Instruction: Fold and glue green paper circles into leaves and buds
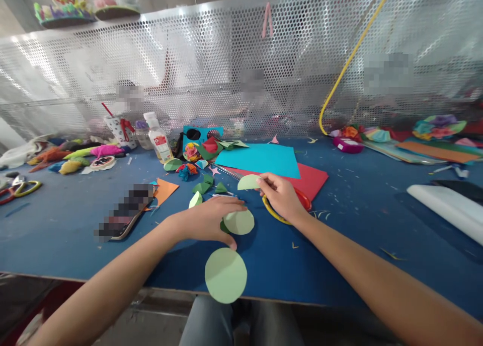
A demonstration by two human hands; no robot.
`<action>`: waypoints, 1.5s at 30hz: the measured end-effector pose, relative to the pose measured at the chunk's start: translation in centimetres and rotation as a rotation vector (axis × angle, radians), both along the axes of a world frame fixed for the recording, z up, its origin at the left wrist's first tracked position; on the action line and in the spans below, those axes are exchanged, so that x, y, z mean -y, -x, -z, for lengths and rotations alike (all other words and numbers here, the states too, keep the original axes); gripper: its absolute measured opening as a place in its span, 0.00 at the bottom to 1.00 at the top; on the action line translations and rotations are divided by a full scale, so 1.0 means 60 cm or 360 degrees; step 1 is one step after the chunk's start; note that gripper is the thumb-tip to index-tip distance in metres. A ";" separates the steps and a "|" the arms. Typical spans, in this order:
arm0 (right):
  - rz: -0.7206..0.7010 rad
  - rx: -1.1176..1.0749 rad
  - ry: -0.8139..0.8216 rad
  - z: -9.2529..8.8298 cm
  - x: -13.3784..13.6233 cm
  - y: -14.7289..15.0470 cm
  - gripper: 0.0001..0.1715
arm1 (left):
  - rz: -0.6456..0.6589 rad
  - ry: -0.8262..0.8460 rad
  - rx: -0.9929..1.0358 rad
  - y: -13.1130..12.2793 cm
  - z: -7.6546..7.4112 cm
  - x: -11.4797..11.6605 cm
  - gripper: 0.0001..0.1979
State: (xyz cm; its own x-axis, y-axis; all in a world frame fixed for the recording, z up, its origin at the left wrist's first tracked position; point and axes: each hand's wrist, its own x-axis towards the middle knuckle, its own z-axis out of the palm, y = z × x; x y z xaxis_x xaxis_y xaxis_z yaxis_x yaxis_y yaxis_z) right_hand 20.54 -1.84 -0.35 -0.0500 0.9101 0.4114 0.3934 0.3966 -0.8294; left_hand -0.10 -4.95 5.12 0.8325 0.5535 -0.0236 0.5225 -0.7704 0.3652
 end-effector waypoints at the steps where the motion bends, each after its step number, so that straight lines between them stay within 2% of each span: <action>1: -0.0002 0.0005 0.0004 -0.001 0.001 0.001 0.15 | -0.0057 -0.0081 0.0011 -0.002 -0.008 0.012 0.33; 4: -0.0008 0.0016 0.0006 -0.004 0.003 0.002 0.16 | -0.0125 -0.0201 -0.0056 0.004 -0.034 0.051 0.21; 6: -0.0012 0.0024 -0.0001 -0.006 0.005 0.001 0.16 | -0.0269 -0.0269 -0.0155 0.023 -0.042 0.064 0.15; 10: -0.0012 0.0034 -0.0016 -0.010 0.008 0.001 0.17 | -0.0744 -0.0533 -0.0323 0.086 -0.027 0.041 0.19; 13: -0.0021 0.0027 -0.0016 -0.011 0.010 0.002 0.18 | -0.0833 -0.0449 -0.0336 0.119 -0.007 0.018 0.21; 17: -0.0052 0.0028 -0.0012 -0.014 0.012 0.002 0.18 | -0.0794 -0.0429 -0.0209 0.112 0.004 0.019 0.21; 23: -0.0059 0.0034 -0.0027 -0.014 0.012 0.002 0.18 | -0.0637 -0.0476 -0.0208 0.048 0.007 0.018 0.18; 27: -0.0063 0.0037 -0.0027 -0.011 0.010 0.002 0.17 | -0.0274 -0.0433 -0.0104 -0.004 0.008 0.015 0.17; 29: -0.0061 0.0034 -0.0023 -0.009 0.010 0.001 0.16 | -0.0262 -0.0441 -0.0130 -0.017 0.003 0.027 0.16; 33: -0.0075 0.0026 -0.0031 -0.009 0.010 0.003 0.16 | -0.0248 -0.0372 0.0053 0.002 -0.007 0.084 0.15; 36: -0.0106 0.0026 -0.0042 -0.010 0.012 0.007 0.16 | -0.0213 -0.0230 0.0023 0.028 -0.003 0.129 0.14; 38: -0.0130 0.0015 -0.0040 -0.012 0.015 0.010 0.15 | -0.0201 -0.0248 0.0008 0.031 -0.002 0.141 0.15; 40: -0.0160 -0.0010 -0.0031 -0.014 0.019 0.012 0.15 | -0.0212 -0.0314 0.0097 0.017 -0.007 0.132 0.15; 42: -0.0200 -0.0041 -0.0019 -0.018 0.025 0.014 0.15 | -0.0184 -0.0424 0.0194 -0.007 -0.015 0.104 0.15; 45: -0.0279 -0.0080 -0.0006 -0.023 0.031 0.016 0.15 | -0.0397 -0.0602 0.0091 -0.042 -0.021 0.052 0.16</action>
State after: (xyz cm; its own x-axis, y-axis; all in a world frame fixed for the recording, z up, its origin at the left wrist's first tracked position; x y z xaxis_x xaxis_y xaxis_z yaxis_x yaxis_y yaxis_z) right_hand 19.60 -3.69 1.02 -0.1869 0.8878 0.4206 0.2758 0.4583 -0.8449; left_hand 2.41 -8.07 6.41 0.6666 0.6982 0.2610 0.6963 -0.7083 0.1163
